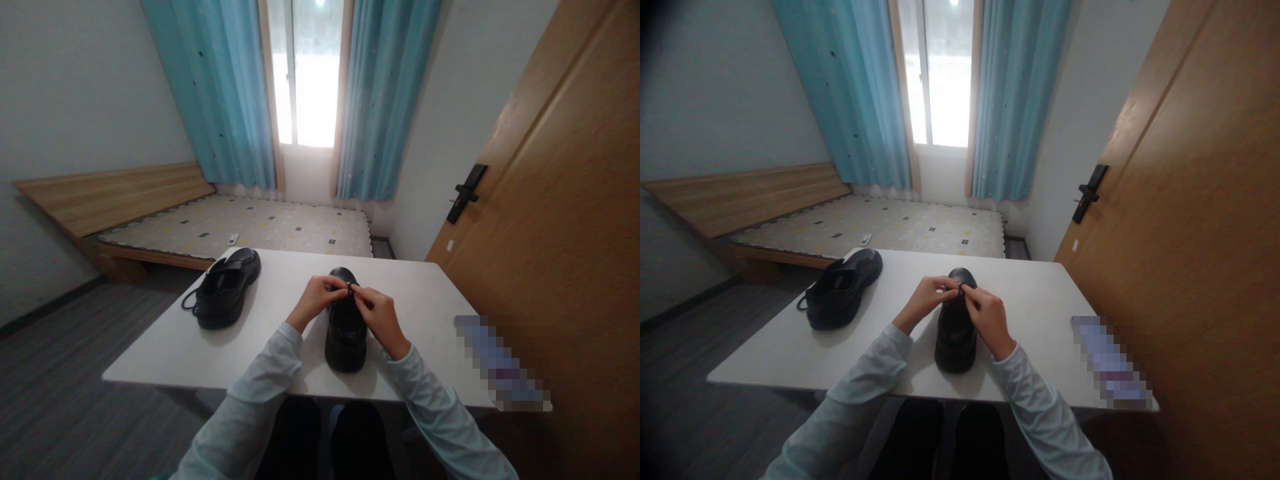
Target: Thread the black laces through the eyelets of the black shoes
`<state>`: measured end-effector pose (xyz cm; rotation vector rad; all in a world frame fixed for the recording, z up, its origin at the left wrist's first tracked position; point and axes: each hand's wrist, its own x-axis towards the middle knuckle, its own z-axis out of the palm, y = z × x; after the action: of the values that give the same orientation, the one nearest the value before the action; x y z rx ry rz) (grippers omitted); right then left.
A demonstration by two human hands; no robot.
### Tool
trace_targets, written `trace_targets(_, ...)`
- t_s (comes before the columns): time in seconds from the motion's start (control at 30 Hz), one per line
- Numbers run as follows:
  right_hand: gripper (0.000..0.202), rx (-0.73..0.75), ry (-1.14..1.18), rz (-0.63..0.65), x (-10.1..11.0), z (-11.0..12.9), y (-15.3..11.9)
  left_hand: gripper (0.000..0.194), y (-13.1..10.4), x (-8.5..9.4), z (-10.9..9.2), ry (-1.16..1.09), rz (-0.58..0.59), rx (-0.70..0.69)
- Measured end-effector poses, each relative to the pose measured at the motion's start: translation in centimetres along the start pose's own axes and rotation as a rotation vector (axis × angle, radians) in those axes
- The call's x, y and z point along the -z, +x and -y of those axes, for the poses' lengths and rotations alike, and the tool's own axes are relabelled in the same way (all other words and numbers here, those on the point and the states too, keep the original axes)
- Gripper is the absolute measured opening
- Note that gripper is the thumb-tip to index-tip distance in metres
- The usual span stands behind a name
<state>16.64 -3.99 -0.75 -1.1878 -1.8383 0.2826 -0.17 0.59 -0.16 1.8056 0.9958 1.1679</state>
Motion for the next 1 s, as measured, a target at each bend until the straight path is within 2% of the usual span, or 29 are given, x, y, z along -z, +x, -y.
trace_targets(0.23, 0.032, 0.038, -0.053, 0.013, -0.2, 0.0, -0.2, 0.020, -0.1, -0.2, 0.1, -0.041, -0.017, 0.066)
trace_targets(0.4, 0.024, -0.004, 0.049, -0.015, 0.1, 0.2, 0.1, 0.015, -0.2, 0.2, -0.3, 0.026, 0.068, 0.001)
trace_targets(0.6, 0.016, -0.066, 0.153, 0.050, 0.4, 0.0, 0.6, 0.005, -0.5, 0.7, -1.6, 0.135, 0.111, -0.118)
trace_targets(0.8, 0.014, -0.101, 0.292, 0.124, 0.7, -0.4, 0.9, 0.004, -0.7, 0.8, -1.9, 0.206, 0.149, -0.121)
trace_targets(1.0, 0.015, -0.161, 0.352, 0.175, 0.9, -0.7, 1.1, 0.008, -0.6, 0.9, -1.6, 0.160, 0.168, -0.098)
